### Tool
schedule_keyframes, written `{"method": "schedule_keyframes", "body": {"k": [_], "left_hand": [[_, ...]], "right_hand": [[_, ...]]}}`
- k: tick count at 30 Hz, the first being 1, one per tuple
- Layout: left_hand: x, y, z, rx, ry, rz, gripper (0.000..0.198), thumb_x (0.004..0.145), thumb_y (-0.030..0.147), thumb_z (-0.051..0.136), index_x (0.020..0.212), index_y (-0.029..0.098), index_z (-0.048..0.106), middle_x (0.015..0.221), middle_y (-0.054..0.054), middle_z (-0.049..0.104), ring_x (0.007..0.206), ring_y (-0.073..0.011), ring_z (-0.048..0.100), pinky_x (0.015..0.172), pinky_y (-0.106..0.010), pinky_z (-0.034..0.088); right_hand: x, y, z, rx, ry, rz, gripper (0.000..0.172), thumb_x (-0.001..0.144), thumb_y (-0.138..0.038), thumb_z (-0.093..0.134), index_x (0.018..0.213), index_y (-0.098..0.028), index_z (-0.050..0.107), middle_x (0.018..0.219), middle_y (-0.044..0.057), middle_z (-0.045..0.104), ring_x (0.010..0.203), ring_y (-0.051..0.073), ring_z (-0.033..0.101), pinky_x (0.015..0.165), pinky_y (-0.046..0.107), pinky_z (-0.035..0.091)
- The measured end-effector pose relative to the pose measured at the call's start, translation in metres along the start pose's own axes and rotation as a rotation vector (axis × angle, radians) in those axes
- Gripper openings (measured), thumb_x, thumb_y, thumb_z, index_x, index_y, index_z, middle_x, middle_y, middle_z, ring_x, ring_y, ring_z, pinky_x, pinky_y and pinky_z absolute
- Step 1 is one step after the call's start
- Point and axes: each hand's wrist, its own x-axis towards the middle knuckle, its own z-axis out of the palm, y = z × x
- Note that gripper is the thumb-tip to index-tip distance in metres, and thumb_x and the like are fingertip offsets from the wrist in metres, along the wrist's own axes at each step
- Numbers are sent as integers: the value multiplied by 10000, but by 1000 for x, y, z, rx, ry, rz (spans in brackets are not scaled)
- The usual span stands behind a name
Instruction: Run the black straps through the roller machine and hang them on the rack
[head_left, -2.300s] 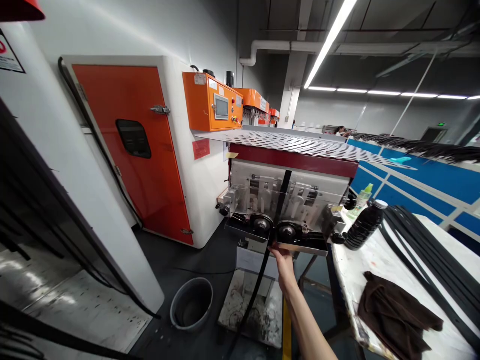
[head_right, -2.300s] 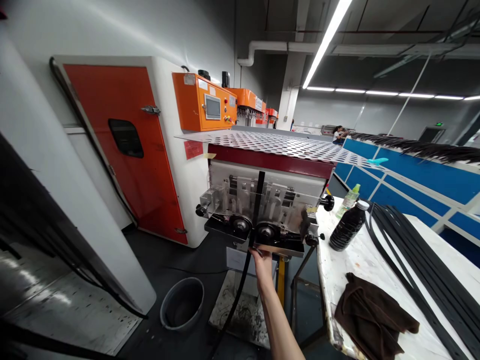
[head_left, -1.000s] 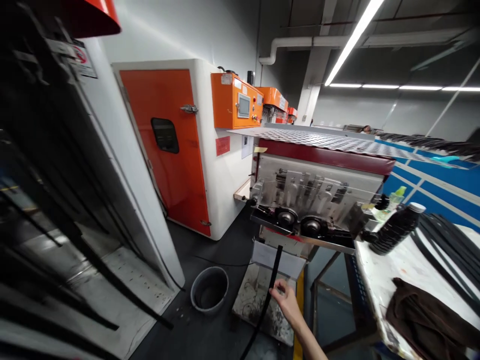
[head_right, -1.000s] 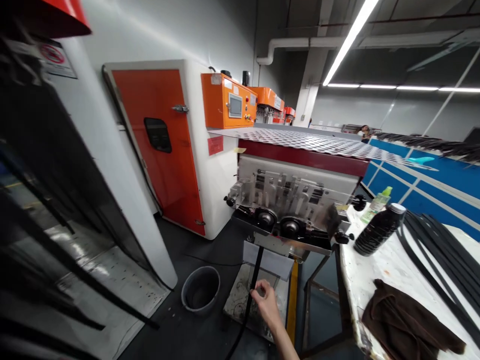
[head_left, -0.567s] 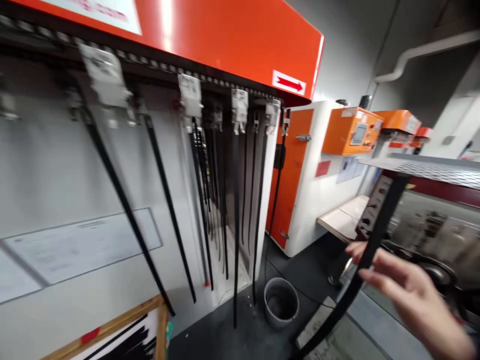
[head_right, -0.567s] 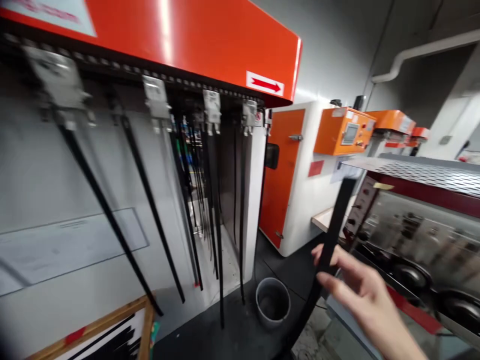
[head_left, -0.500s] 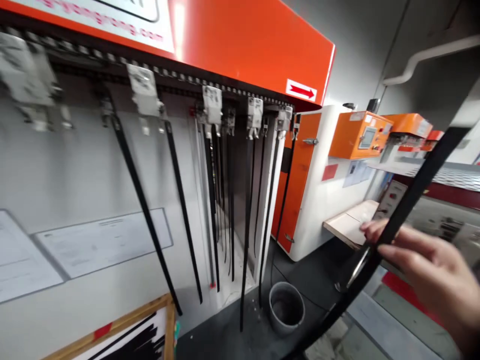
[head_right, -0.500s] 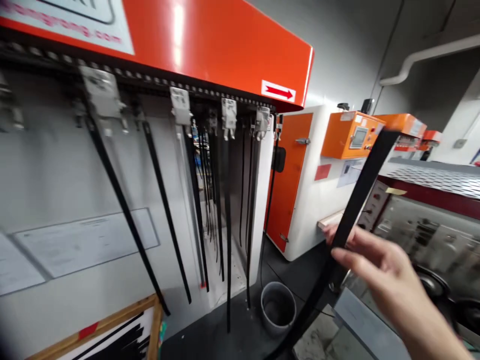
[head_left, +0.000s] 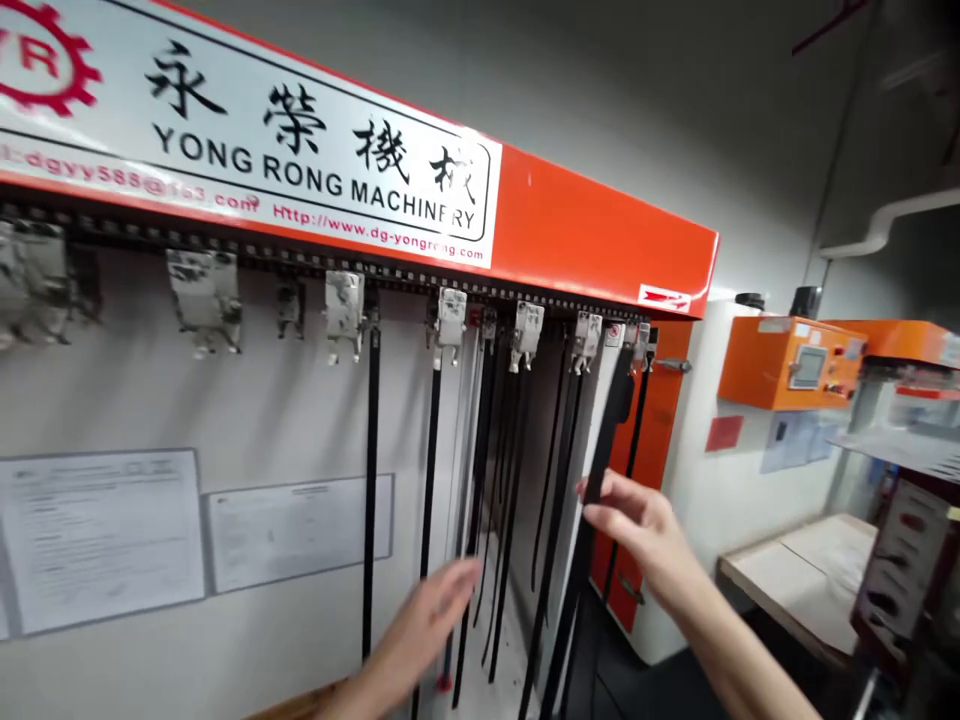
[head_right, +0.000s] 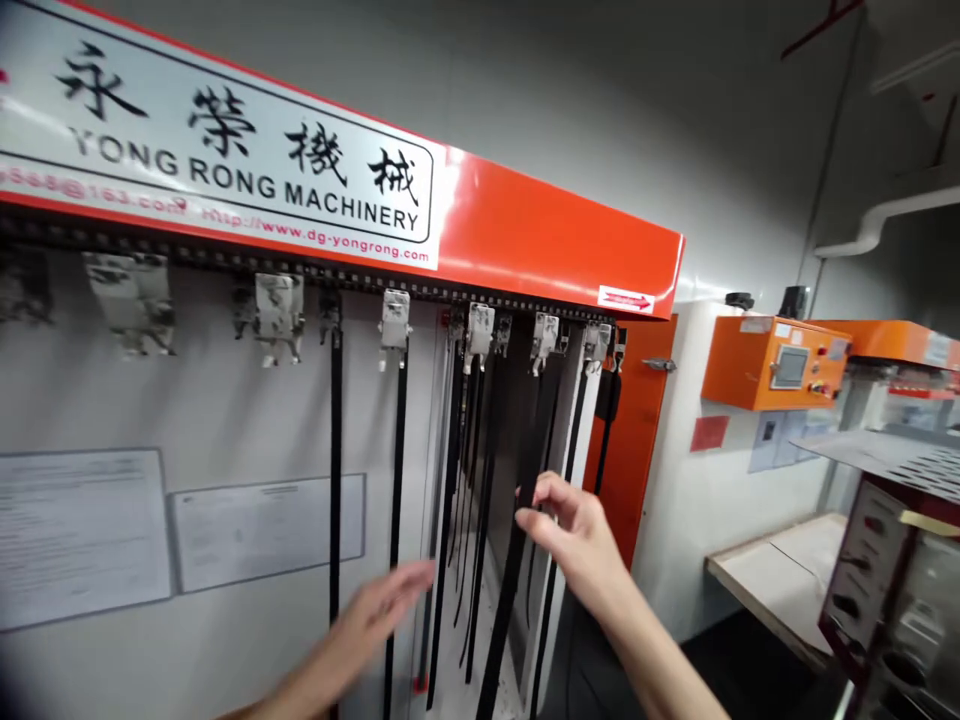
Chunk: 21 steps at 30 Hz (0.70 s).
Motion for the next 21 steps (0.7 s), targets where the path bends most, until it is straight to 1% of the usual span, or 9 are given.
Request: {"method": "schedule_keyframes", "body": {"k": [3,5,6,7,9,11,14,17,21], "left_hand": [[32,104,-28,195,250,422,427,948,467,431,1339,320,520,1443,-6,534,1358,-212,456,1187,-398,327],[55,171,-39,212,365,586,515,934,447,470,1401,230,446,1483,-72,485,1363,-215,449,1177,-382,327],[68,199,-42,196,387,601,570,916,455,510,1411,184,425,1487,-116,473,1349,-228,464,1164,-390,338],[80,222,-44,193,384,575,580,895,470,550,1368,145,469,1454,-159,500,1309,-248,504,1136,-405,368],[103,255,-47,148,304,481,458,893,470,561,1141,90,622,1247,-212,639,1108,-260,634,1006,-419,472],[119,271,-48,77,234,403,364,914,425,545,871,85,667,958,-191,714,854,-225,690,841,-396,533],[131,278,-49,12,262,351,317,924,334,545,721,107,632,713,-117,688,634,-171,662,689,-349,526],[134,277,-51,-5,269,337,291,918,321,559,722,119,631,665,-92,687,590,-161,655,649,-332,517],[136,275,-54,-26,240,347,282,912,334,575,745,119,645,687,-93,699,613,-168,671,688,-350,540]], "right_hand": [[8,27,25,41,-90,-9,157,776,-290,671,711,-196,564,828,11,588,804,176,541,734,273,407],[14,40,38,60,-132,-16,191,766,-275,661,671,-197,515,758,-11,514,749,153,492,704,260,378],[18,45,43,70,-152,-14,201,762,-273,657,661,-197,502,731,-20,483,722,144,469,688,256,366],[21,49,47,83,-172,-8,204,760,-275,652,656,-197,495,711,-26,461,699,137,449,673,254,355],[28,54,54,118,-206,12,207,758,-284,646,652,-198,490,678,-34,439,662,128,420,649,252,338],[34,57,59,154,-229,34,208,747,-295,650,648,-200,494,644,-42,424,633,122,399,628,252,323],[43,61,62,186,-255,58,195,729,-298,658,649,-197,511,617,-50,416,608,116,383,609,251,306],[53,65,64,209,-268,47,189,722,-296,658,643,-192,521,616,-49,425,601,111,380,602,248,299],[71,67,66,241,-268,21,203,705,-308,665,628,-189,519,589,-54,412,578,106,358,582,245,285]]}}
